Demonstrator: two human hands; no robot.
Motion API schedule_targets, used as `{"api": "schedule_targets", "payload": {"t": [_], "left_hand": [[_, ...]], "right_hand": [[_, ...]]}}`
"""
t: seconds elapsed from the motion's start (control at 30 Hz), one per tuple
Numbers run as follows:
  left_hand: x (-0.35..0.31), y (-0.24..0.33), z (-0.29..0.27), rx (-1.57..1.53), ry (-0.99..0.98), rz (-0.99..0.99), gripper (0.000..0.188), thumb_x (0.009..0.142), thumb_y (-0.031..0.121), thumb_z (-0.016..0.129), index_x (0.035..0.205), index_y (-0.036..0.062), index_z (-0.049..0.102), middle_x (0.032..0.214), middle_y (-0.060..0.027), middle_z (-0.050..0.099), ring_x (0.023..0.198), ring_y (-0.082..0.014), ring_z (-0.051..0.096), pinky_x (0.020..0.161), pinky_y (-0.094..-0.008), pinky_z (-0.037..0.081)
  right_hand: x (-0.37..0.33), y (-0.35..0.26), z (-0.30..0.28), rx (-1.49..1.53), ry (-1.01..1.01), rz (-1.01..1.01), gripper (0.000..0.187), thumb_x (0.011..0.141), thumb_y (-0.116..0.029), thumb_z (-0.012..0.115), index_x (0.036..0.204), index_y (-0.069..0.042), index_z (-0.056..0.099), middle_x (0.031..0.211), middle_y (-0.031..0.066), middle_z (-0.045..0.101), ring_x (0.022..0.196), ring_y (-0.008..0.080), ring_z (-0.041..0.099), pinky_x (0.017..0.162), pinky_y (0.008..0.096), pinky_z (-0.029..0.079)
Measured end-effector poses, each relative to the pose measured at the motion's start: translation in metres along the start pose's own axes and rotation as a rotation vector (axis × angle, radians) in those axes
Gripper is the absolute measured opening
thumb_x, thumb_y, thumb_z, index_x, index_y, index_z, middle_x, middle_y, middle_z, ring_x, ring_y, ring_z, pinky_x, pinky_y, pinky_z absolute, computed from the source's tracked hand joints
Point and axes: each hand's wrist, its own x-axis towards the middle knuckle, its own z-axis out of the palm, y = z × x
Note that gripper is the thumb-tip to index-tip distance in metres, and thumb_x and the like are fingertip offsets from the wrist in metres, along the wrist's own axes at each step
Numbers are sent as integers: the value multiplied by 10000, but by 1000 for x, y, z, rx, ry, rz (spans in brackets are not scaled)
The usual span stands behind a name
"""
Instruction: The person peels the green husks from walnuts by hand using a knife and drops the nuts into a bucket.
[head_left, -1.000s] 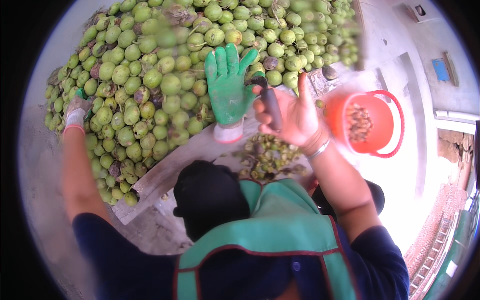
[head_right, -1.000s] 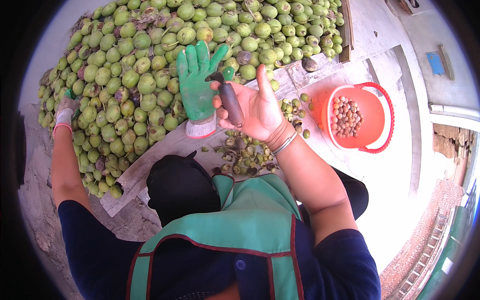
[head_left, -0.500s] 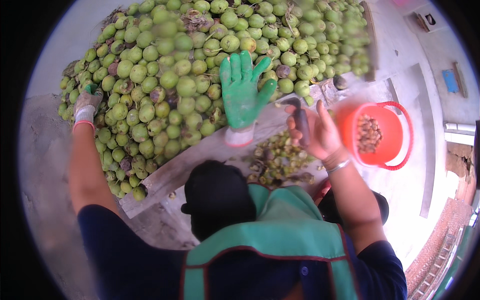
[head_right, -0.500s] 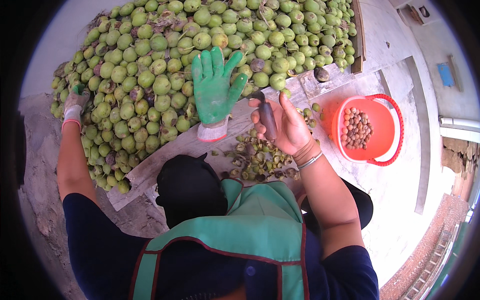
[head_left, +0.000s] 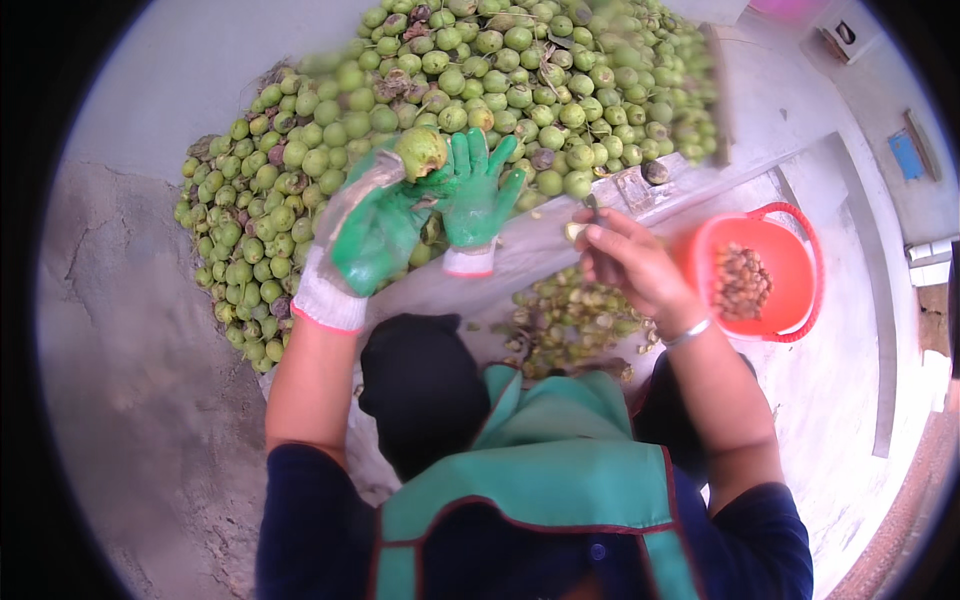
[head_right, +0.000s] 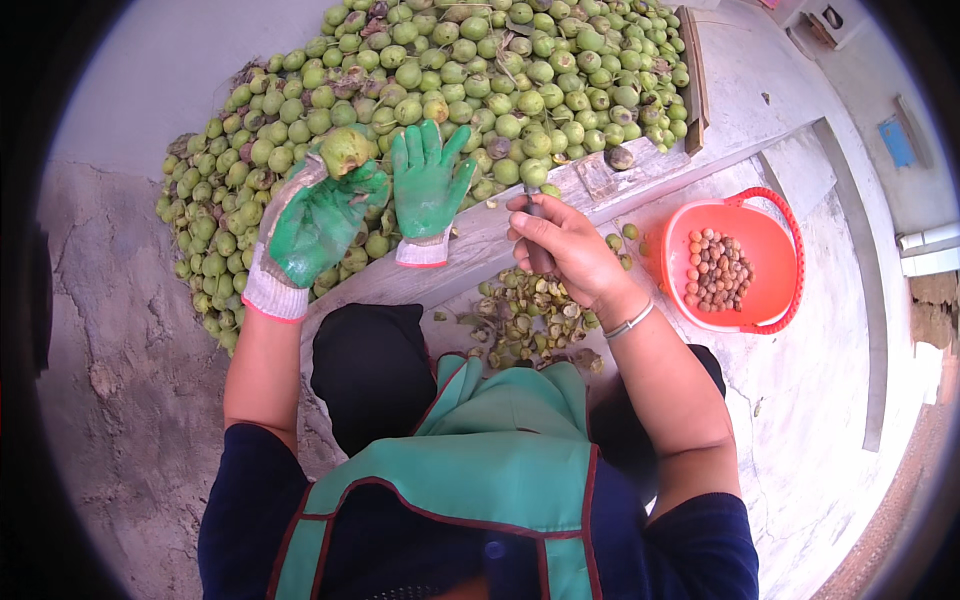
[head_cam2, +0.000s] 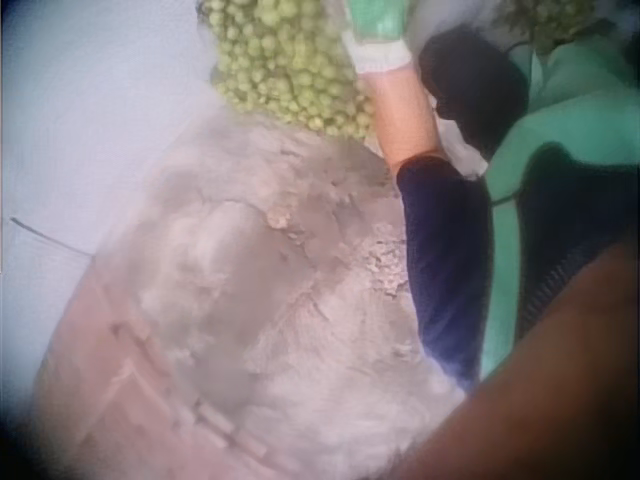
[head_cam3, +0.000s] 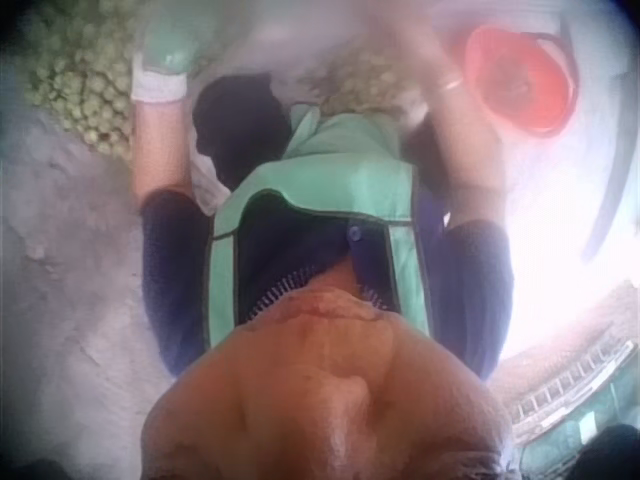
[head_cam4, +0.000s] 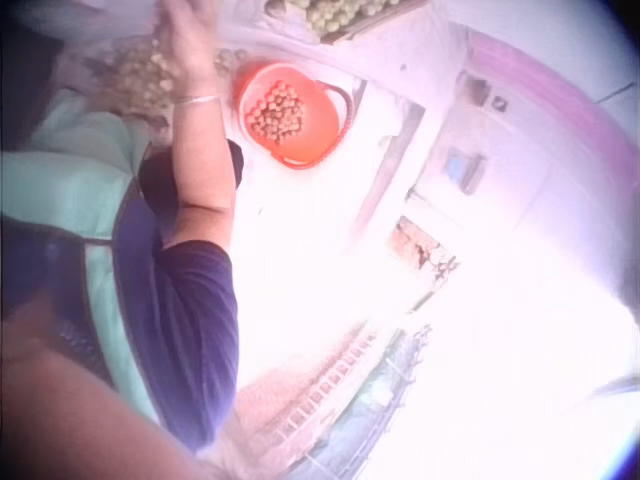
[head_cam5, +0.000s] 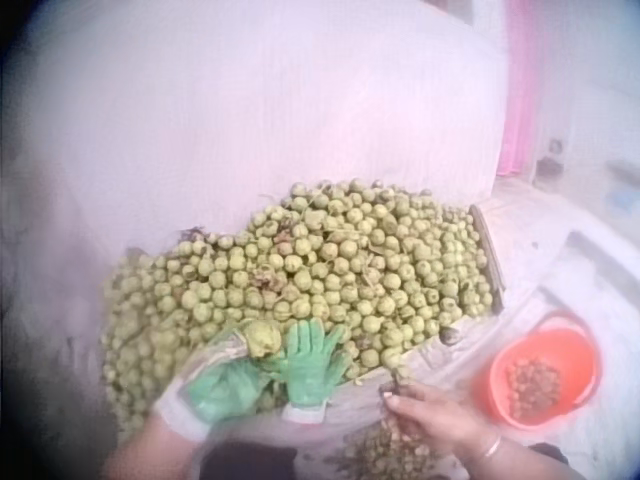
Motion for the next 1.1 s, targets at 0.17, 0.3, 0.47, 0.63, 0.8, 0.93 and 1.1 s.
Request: {"api": "schedule_targets", "payload": {"t": [0.17,0.3,0.47,0.63,0.8,0.93,1.1], "left_hand": [[17,-53,69,-208,-3,-138,373,943,223,560,1234,-10,553,1181,-173,625,1083,-285,611,979,-411,477],[29,-66,74,-291,54,-100,351,947,227,552,1187,-28,585,1128,-175,653,1069,-290,620,979,-413,479],[19,-47,15,-199,-67,113,332,945,269,540,1149,24,633,1160,-152,658,1107,-297,608,1010,-467,448],[10,-16,1,-143,144,250,268,951,216,541,1126,26,612,1095,-152,671,1043,-297,627,930,-433,480],[1,-15,-10,-99,100,257,266,949,195,541,1154,27,576,1110,-149,662,1041,-307,628,905,-449,485],[-10,-5,-18,-245,-65,248,342,956,247,516,1208,24,574,1145,-140,654,1084,-306,609,991,-460,449],[-3,8,2,-497,-397,348,549,947,423,521,1326,26,512,1279,-139,598,1201,-307,551,1121,-513,320]], "right_hand": [[2,33,-42,-593,170,-110,360,870,-183,600,1192,-25,570,874,114,654,825,218,642,750,323,515],[57,87,-82,-1143,161,-199,414,810,-166,632,1193,-24,570,952,189,668,916,382,627,859,404,500],[106,94,-46,-1136,581,-825,360,801,-224,676,1102,-31,631,984,188,677,933,394,625,856,409,502],[73,135,12,-349,-175,401,400,950,-349,557,1208,-43,555,1041,127,674,876,229,662,739,342,526],[75,173,82,719,183,336,272,986,-283,509,1100,-42,564,1039,82,654,903,163,625,788,278,502],[97,148,93,511,320,-5,118,946,-166,564,976,-53,584,959,54,636,866,139,608,790,280,499],[90,49,63,119,236,-456,185,927,-118,595,752,-75,556,738,-7,596,642,57,517,638,228,446]]}}
